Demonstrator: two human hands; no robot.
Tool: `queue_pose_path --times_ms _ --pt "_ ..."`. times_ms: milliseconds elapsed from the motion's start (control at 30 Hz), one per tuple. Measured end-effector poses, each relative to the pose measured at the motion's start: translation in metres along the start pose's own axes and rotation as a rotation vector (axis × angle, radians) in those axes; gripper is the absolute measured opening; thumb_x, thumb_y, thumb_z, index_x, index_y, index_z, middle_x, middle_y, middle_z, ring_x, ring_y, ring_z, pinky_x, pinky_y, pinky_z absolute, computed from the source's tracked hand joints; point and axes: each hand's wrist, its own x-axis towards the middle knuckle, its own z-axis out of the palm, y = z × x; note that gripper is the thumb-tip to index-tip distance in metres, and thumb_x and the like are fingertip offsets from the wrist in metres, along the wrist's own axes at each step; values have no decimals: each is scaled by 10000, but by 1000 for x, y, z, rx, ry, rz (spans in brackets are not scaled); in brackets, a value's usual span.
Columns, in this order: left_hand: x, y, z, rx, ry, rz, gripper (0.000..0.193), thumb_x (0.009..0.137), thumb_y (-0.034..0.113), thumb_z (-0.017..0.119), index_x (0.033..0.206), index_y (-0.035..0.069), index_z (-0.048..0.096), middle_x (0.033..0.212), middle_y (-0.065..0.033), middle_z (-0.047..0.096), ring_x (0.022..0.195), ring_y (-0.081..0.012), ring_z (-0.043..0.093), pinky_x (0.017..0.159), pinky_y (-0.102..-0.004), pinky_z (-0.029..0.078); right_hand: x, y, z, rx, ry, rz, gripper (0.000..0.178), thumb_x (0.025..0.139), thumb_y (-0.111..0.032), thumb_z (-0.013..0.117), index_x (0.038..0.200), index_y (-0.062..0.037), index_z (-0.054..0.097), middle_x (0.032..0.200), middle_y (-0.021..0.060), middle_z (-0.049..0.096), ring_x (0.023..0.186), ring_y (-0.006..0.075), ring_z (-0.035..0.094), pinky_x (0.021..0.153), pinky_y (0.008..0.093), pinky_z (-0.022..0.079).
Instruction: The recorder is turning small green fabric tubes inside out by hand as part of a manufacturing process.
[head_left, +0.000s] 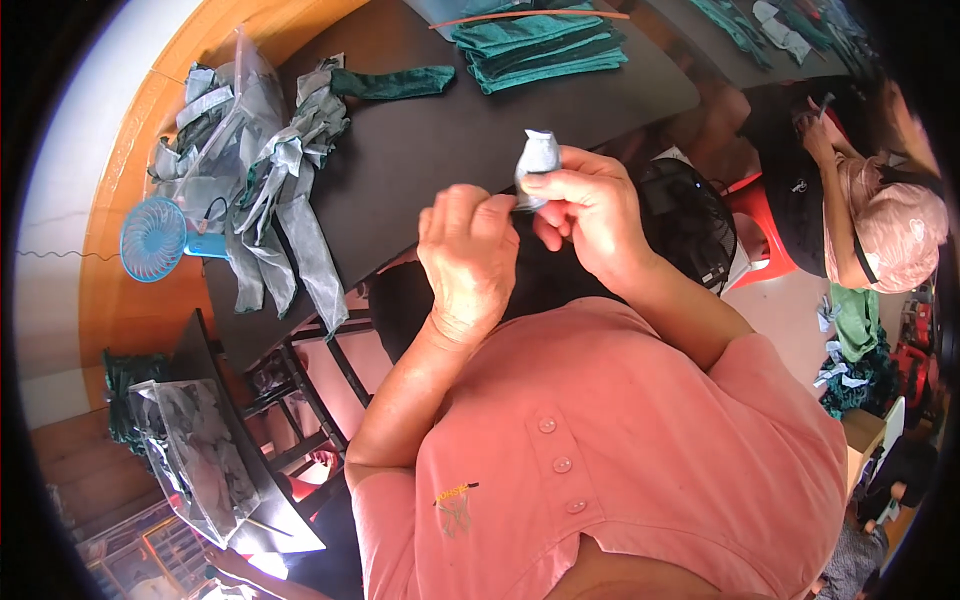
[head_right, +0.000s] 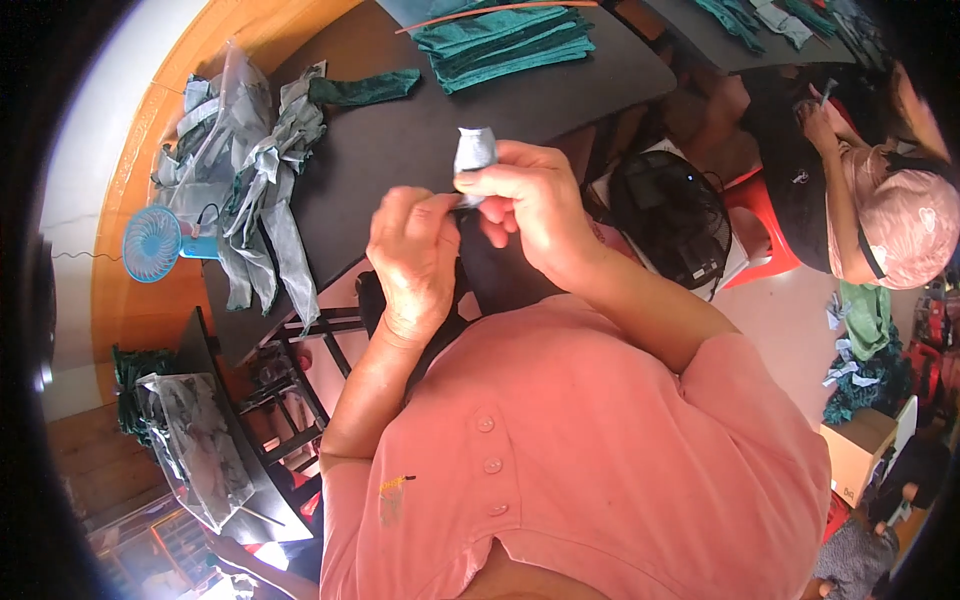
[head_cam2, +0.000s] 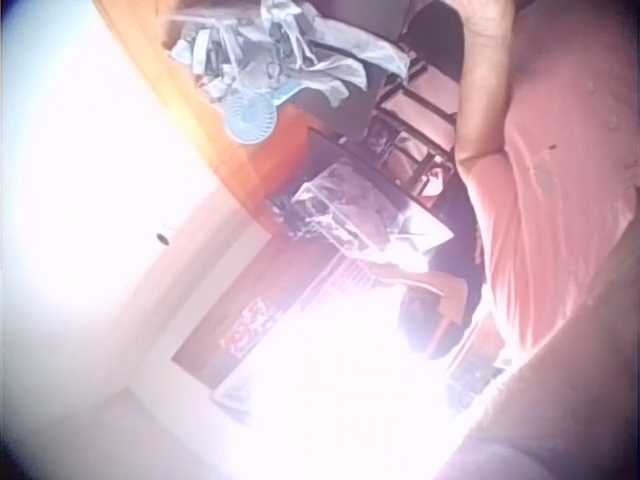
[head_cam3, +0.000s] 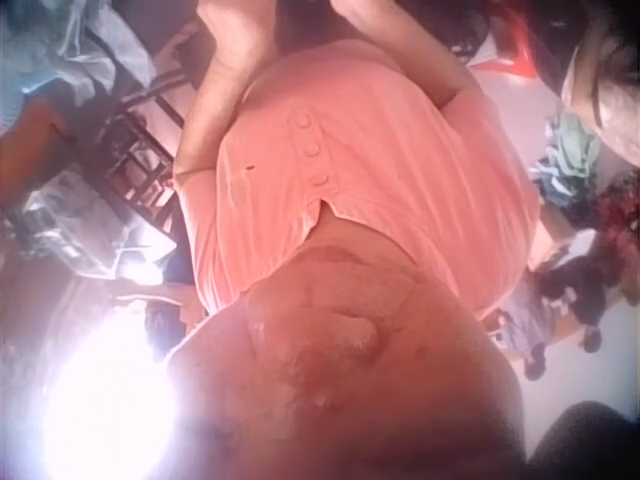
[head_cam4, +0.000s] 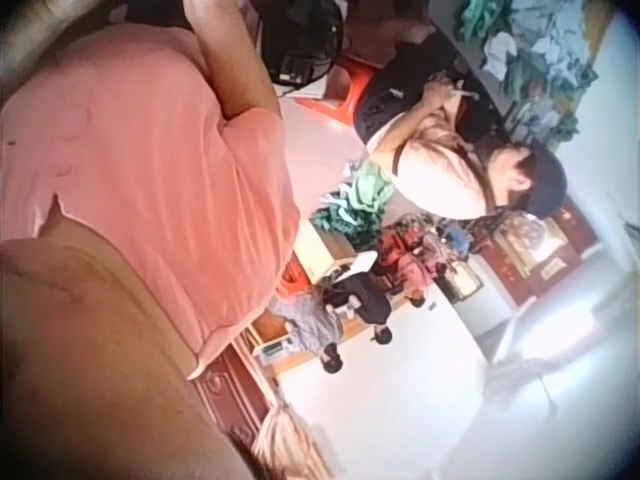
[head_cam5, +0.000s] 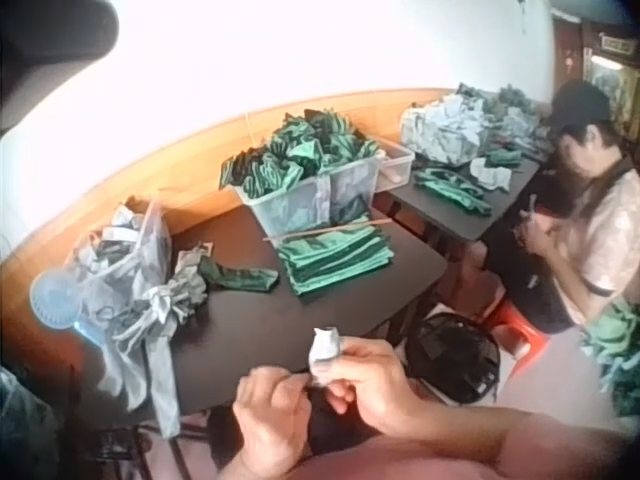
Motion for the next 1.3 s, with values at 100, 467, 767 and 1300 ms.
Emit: queue_pose_path --times_ms 100,467,767,1300 --pt "13 5 -10 -416 109 -297 210 731 -99 546 893 20 607 850 -111 567 706 -236 548 653 -302 455 1 -4 12 -113 -193 -170 185 884 -207 669 904 -30 622 712 10 573 566 87 523 519 225 386" --pt "2 12 1 -897 340 -763 241 843 -99 449 981 -45 638 931 -39 628 833 -105 562 810 -228 445 -2 36 17 -426 -216 -279 131 843 -91 657 804 2 573 600 52 562 518 104 514 490 264 406" --pt "3 1 -5 -817 303 -556 315 737 -151 377 901 -22 613 893 -36 579 852 -120 524 806 -229 411 -8 35 20 -304 -312 -274 122 850 -121 634 854 -2 607 673 57 605 598 107 576 556 260 451" --pt "-1 16 -4 -695 251 -781 318 788 -80 434 1034 7 614 1020 -27 565 877 -133 548 811 -284 473 3 49 11 -407 -393 -239 247 911 -253 644 873 -13 596 662 70 576 577 157 569 530 308 436"
